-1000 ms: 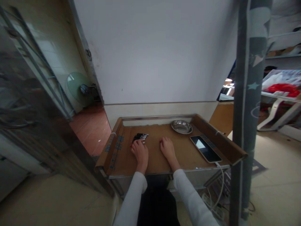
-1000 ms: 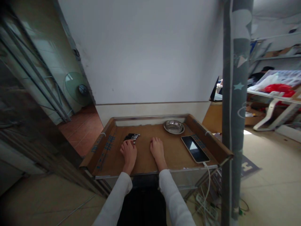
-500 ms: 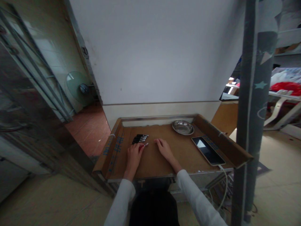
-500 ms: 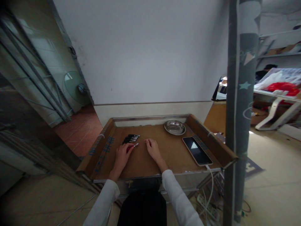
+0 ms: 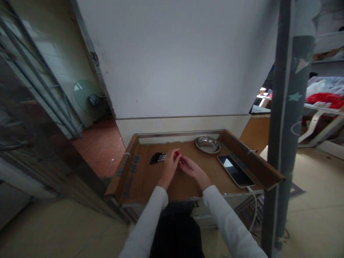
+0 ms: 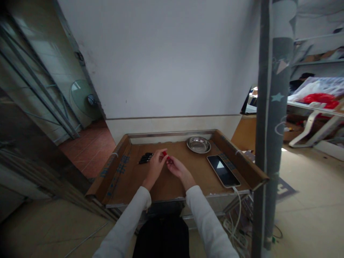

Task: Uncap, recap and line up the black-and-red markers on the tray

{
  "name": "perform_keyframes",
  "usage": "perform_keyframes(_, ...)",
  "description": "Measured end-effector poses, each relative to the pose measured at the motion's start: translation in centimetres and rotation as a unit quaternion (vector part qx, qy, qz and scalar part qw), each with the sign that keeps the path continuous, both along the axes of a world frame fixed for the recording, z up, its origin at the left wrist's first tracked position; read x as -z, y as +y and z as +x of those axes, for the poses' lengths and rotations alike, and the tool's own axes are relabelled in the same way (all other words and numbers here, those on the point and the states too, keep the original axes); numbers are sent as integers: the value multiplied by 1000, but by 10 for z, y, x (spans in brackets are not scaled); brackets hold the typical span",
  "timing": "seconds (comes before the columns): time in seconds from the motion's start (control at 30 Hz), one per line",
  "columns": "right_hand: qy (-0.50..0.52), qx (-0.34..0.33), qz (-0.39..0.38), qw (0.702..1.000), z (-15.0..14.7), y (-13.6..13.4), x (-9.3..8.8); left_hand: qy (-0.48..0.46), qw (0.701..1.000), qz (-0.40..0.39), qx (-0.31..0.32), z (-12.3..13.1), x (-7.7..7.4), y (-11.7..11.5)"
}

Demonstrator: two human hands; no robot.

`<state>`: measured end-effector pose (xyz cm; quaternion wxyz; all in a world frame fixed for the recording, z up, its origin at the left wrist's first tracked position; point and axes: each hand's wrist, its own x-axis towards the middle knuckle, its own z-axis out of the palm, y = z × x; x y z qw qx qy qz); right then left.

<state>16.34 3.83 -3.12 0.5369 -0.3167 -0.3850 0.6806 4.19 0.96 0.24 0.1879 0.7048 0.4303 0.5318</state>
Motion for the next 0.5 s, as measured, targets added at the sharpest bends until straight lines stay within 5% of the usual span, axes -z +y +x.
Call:
perform_keyframes(0.2, -4, -6, -19, 1000, 8, -2, 4, 34, 998, -8, 46, 8, 2, -2)
perform_keyframes(0.5, -8, 16, -74, 997, 32, 2, 3, -165, 977, -119, -58, -8, 11, 29)
